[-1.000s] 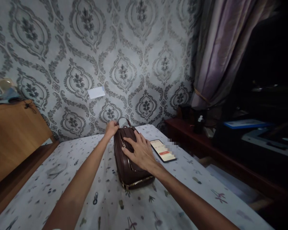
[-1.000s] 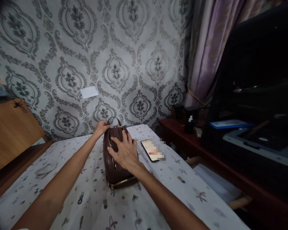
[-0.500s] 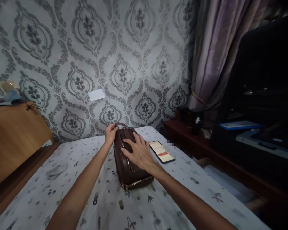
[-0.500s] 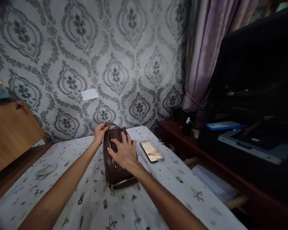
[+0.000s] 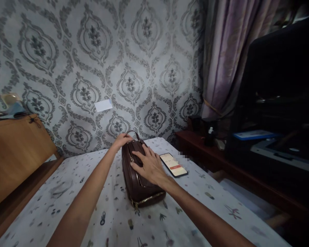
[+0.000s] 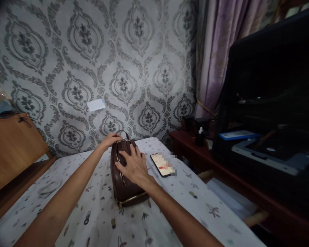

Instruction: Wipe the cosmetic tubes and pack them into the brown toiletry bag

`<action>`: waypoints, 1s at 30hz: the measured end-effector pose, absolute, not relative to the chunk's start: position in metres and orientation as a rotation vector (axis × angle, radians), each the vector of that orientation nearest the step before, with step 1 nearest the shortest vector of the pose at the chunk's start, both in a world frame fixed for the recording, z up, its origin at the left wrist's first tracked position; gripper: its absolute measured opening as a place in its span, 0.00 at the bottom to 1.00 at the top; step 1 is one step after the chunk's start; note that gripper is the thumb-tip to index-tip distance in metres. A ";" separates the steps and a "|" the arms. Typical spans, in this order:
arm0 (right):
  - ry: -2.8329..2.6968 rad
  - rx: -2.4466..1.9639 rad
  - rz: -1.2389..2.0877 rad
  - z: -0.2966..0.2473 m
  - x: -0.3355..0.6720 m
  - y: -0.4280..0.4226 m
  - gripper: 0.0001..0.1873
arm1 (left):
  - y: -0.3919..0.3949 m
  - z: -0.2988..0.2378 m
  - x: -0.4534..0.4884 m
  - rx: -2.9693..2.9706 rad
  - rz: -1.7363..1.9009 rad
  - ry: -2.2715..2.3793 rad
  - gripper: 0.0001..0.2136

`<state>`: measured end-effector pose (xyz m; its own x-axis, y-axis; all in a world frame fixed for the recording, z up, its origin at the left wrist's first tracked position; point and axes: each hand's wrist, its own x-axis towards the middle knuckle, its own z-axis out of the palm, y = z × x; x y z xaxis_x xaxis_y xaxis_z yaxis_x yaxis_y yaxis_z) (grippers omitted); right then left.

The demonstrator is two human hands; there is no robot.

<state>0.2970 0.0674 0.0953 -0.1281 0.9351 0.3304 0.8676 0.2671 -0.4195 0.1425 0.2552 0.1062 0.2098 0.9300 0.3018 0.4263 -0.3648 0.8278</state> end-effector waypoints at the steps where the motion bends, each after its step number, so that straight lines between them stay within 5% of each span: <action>1: -2.011 -1.618 0.167 0.094 0.298 0.067 0.31 | 0.259 0.109 0.146 1.917 1.040 1.254 0.05; 5: -1.982 -1.605 0.130 0.090 0.300 0.068 0.37 | 0.269 0.116 0.163 1.998 0.901 1.243 0.06; 24: -1.954 -1.599 -0.014 0.089 0.298 0.068 0.30 | 0.259 0.104 0.184 2.084 1.059 1.284 0.08; 30: -1.911 -1.561 0.044 0.087 0.299 0.068 0.34 | 0.246 0.107 0.182 2.137 1.039 1.260 0.09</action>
